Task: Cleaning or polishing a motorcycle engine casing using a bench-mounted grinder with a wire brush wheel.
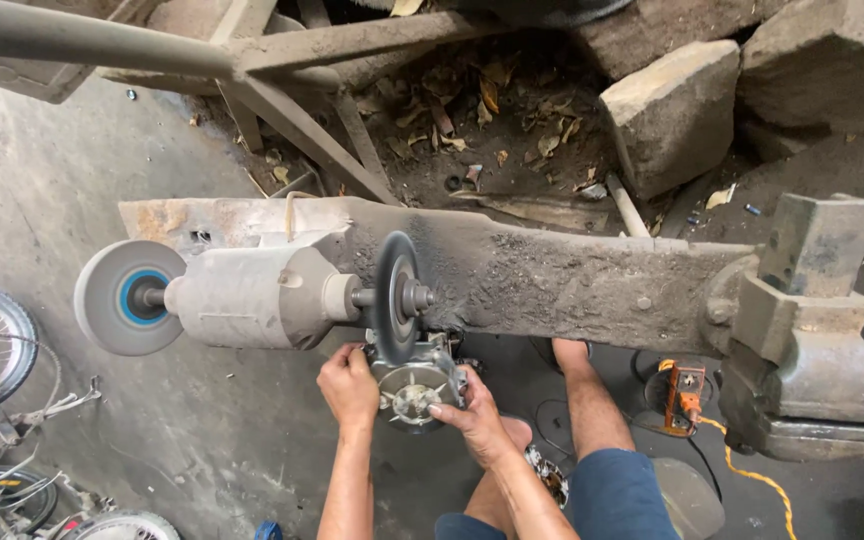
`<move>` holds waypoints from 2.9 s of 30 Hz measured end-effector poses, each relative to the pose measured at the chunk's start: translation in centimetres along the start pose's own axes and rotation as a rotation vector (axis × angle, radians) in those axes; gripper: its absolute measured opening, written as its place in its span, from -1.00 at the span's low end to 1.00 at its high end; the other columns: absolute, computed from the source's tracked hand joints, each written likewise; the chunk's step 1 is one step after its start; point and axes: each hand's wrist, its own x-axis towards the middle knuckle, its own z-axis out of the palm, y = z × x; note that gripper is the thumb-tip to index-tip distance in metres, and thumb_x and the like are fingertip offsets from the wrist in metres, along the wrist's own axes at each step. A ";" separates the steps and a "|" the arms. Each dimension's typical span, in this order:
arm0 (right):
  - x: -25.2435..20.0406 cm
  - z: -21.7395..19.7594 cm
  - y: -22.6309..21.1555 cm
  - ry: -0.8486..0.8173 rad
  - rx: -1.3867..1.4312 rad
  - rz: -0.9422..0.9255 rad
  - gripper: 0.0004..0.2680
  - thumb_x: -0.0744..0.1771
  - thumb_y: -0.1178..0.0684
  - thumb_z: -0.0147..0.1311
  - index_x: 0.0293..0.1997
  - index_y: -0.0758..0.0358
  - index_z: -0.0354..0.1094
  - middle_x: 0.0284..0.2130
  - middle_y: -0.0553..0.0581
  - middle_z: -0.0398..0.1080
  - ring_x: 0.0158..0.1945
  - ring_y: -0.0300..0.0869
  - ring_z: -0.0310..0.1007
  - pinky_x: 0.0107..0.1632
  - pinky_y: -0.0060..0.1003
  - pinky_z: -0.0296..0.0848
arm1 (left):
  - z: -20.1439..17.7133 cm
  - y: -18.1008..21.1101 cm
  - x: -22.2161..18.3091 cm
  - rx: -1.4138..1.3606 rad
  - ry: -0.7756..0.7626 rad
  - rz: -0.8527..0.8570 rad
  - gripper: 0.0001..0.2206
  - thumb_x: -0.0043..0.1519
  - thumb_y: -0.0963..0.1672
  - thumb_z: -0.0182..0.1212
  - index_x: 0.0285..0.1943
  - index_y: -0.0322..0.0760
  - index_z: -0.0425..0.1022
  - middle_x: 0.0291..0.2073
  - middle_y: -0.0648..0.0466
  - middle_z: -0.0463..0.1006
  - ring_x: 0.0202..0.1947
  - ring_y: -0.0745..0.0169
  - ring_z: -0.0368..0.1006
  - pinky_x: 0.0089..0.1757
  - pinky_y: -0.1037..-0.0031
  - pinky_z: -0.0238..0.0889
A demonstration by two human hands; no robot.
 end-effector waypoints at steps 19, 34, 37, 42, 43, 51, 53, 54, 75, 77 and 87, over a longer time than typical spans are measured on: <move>-0.2 -0.1 0.7 -0.066 0.221 0.059 -0.58 0.20 0.37 0.21 0.18 0.32 0.30 -0.02 0.20 0.48 0.01 -0.13 0.43 0.14 -0.26 0.33 | -0.6 2.9 -0.7 0.146 0.016 -0.044 -0.72 0.13 -0.09 0.04 -0.18 -0.21 0.69 -0.43 -0.13 0.67 -0.46 -0.26 0.49 -0.32 0.12 0.33; -0.4 1.3 -3.0 0.054 -0.168 -0.021 -0.61 0.14 0.36 0.31 0.03 0.28 0.35 -0.15 0.16 0.52 -0.06 -0.16 0.48 0.08 -0.31 0.42 | 2.0 -4.9 0.7 -0.042 -0.025 -0.076 -0.71 0.18 -0.13 0.07 -0.12 -0.41 0.66 -0.34 -0.15 0.69 -0.37 -0.06 0.53 -0.20 0.28 0.35; -0.7 3.4 -4.5 0.084 -0.257 0.122 -0.58 0.13 0.41 0.31 0.05 0.29 0.37 -0.13 0.23 0.59 -0.09 -0.11 0.60 0.01 -0.28 0.57 | -0.3 -2.2 -0.8 -0.325 0.008 -0.374 -0.67 0.24 -0.17 -0.01 -0.04 -0.56 0.63 -0.30 -0.16 0.65 -0.33 0.09 0.48 -0.23 0.43 0.30; 0.0 4.5 -4.8 0.021 -0.163 0.089 -0.63 0.17 0.38 0.28 0.06 0.40 0.37 -0.12 0.23 0.57 -0.11 -0.16 0.53 -0.02 -0.34 0.50 | -0.2 -4.5 -0.3 -0.389 0.086 -0.422 -0.67 0.22 -0.16 0.01 -0.06 -0.58 0.62 -0.30 -0.13 0.65 -0.30 0.11 0.45 -0.19 0.44 0.29; -0.1 5.1 -5.4 0.024 -0.161 0.090 -0.63 0.17 0.38 0.28 0.06 0.40 0.37 -0.12 0.23 0.57 -0.11 -0.16 0.53 -0.02 -0.34 0.50 | -0.7 -4.1 -0.2 -0.387 0.083 -0.423 -0.67 0.22 -0.16 0.01 -0.06 -0.58 0.62 -0.30 -0.13 0.65 -0.30 0.11 0.45 -0.19 0.44 0.29; -0.2 7.3 -6.3 -0.059 -0.195 0.076 -0.59 0.14 0.38 0.31 0.07 0.37 0.39 -0.15 0.22 0.59 -0.13 -0.15 0.56 -0.02 -0.32 0.51 | -3.3 -3.5 0.5 -0.452 0.161 -0.403 -0.70 0.23 -0.17 -0.03 -0.24 -0.55 0.62 -0.43 -0.02 0.57 -0.40 0.23 0.34 -0.30 0.46 0.23; 0.3 7.7 -6.1 -0.049 -0.187 0.067 -0.59 0.14 0.38 0.30 0.09 0.37 0.39 -0.15 0.21 0.58 -0.13 -0.16 0.55 -0.02 -0.34 0.51 | -3.6 -3.0 1.0 -0.430 0.152 -0.395 -0.69 0.23 -0.17 -0.03 -0.20 -0.58 0.61 -0.40 -0.05 0.59 -0.37 0.20 0.36 -0.27 0.44 0.25; 0.6 7.9 -6.1 -0.038 -0.177 0.054 -0.58 0.15 0.39 0.29 0.10 0.38 0.40 -0.15 0.21 0.57 -0.13 -0.17 0.54 -0.02 -0.36 0.50 | -3.7 -2.7 1.3 -0.409 0.141 -0.385 -0.69 0.24 -0.16 -0.03 -0.17 -0.60 0.61 -0.37 -0.09 0.61 -0.35 0.17 0.38 -0.25 0.43 0.27; 1.1 -1.1 0.5 -0.107 0.140 0.268 -0.65 0.39 0.06 0.00 0.30 0.50 0.30 0.03 0.28 0.50 -0.11 -0.22 0.50 -0.16 -0.42 0.53 | -5.0 -7.9 -6.5 -1.036 -0.391 -0.528 -0.65 0.37 -0.09 0.10 0.02 -0.63 0.50 -0.23 -0.24 0.61 -0.33 0.10 0.48 -0.23 0.32 0.36; 0.4 0.3 0.2 -0.130 0.213 0.270 -0.65 0.39 0.01 -0.01 0.28 0.45 0.30 0.01 0.27 0.51 -0.13 -0.18 0.52 -0.18 -0.34 0.55 | -5.1 -6.4 -7.2 -1.031 -0.305 -0.500 -0.66 0.39 -0.09 0.08 0.01 -0.61 0.50 -0.22 -0.18 0.59 -0.31 0.16 0.44 -0.23 0.36 0.32; 1.3 1.2 3.2 -0.150 0.568 0.357 -0.75 0.36 0.05 0.12 0.16 0.24 0.40 0.00 0.16 0.53 -0.03 -0.12 0.51 -0.07 -0.16 0.38 | -4.7 0.1 -8.5 -0.691 0.035 -0.196 -0.68 0.39 -0.13 0.05 0.01 -0.61 0.58 -0.26 -0.05 0.62 -0.30 0.32 0.40 -0.21 0.53 0.28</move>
